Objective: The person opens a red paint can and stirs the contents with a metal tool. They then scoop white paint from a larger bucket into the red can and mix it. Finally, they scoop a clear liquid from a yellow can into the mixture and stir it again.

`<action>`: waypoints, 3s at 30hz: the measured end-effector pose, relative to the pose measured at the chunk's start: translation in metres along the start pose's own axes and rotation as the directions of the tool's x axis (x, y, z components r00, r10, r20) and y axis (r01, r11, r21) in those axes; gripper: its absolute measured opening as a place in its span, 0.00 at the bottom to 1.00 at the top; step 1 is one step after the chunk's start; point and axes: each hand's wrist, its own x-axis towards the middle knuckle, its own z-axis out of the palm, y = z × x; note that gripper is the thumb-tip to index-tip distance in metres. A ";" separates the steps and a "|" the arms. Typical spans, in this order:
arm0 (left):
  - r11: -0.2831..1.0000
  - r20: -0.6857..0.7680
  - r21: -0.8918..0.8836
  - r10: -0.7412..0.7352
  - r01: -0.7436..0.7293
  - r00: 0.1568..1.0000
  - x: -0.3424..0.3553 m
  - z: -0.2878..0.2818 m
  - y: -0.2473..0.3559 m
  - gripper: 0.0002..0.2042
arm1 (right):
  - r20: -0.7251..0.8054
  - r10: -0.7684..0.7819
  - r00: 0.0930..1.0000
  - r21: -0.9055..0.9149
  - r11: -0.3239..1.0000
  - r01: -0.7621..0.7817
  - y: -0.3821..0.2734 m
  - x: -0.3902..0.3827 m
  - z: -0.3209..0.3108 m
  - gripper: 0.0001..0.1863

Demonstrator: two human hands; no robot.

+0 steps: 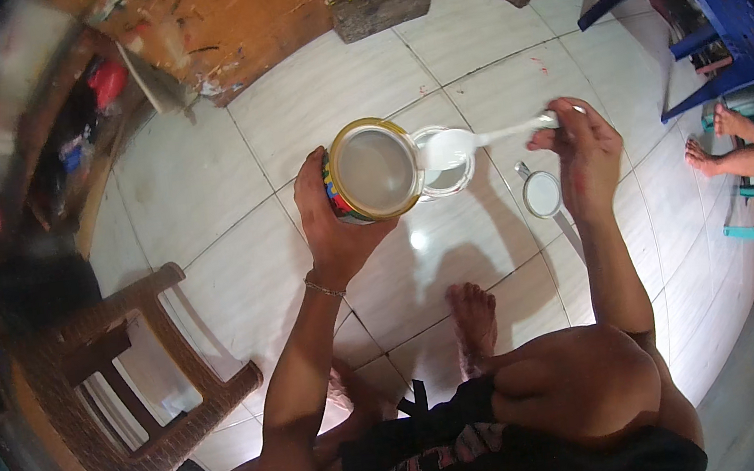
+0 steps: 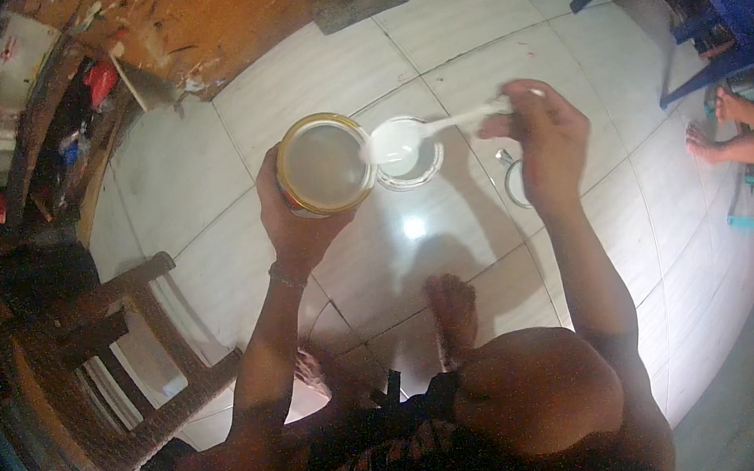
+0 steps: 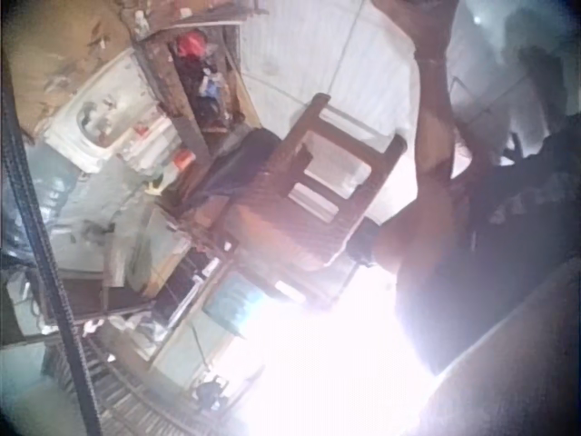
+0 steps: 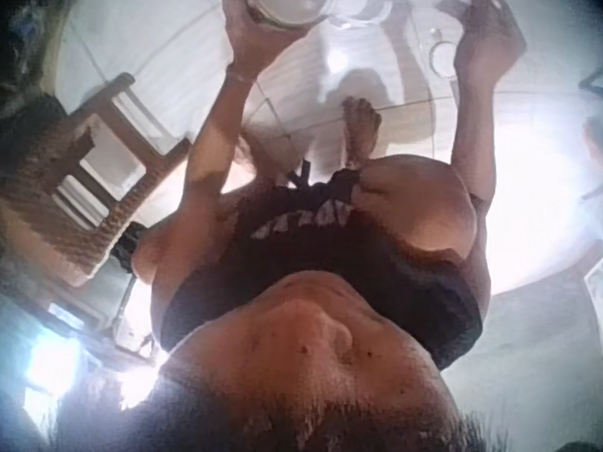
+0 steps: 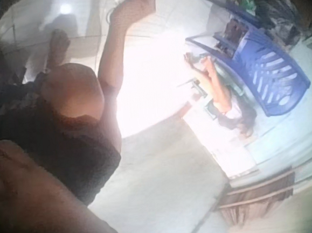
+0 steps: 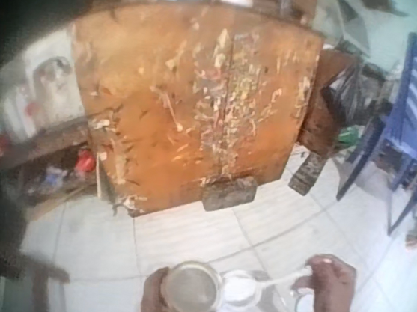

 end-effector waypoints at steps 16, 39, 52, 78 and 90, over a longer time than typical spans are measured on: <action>0.977 0.073 0.058 0.200 -0.204 0.977 -0.003 0.014 0.029 0.60 | 0.353 0.147 0.924 -0.300 0.953 -0.037 0.024 -0.016 0.050 0.11; 0.971 0.079 0.174 0.152 -0.164 0.985 -0.004 0.005 0.029 0.52 | 0.176 0.222 0.959 0.047 0.971 -0.234 0.027 0.026 0.030 0.11; 0.960 0.076 0.243 0.123 -0.138 0.990 -0.003 -0.003 0.025 0.52 | 0.129 -0.031 0.991 -0.042 0.998 0.037 -0.009 0.037 -0.005 0.14; 0.959 0.049 0.216 0.177 -0.184 0.983 -0.001 -0.003 0.035 0.51 | 0.360 -0.468 0.807 -0.306 0.758 0.576 -0.036 -0.008 -0.002 0.07; 0.971 0.047 0.189 0.140 -0.147 0.989 -0.001 -0.001 0.039 0.48 | 0.356 -0.462 0.813 -0.283 0.775 0.564 -0.024 -0.013 -0.002 0.06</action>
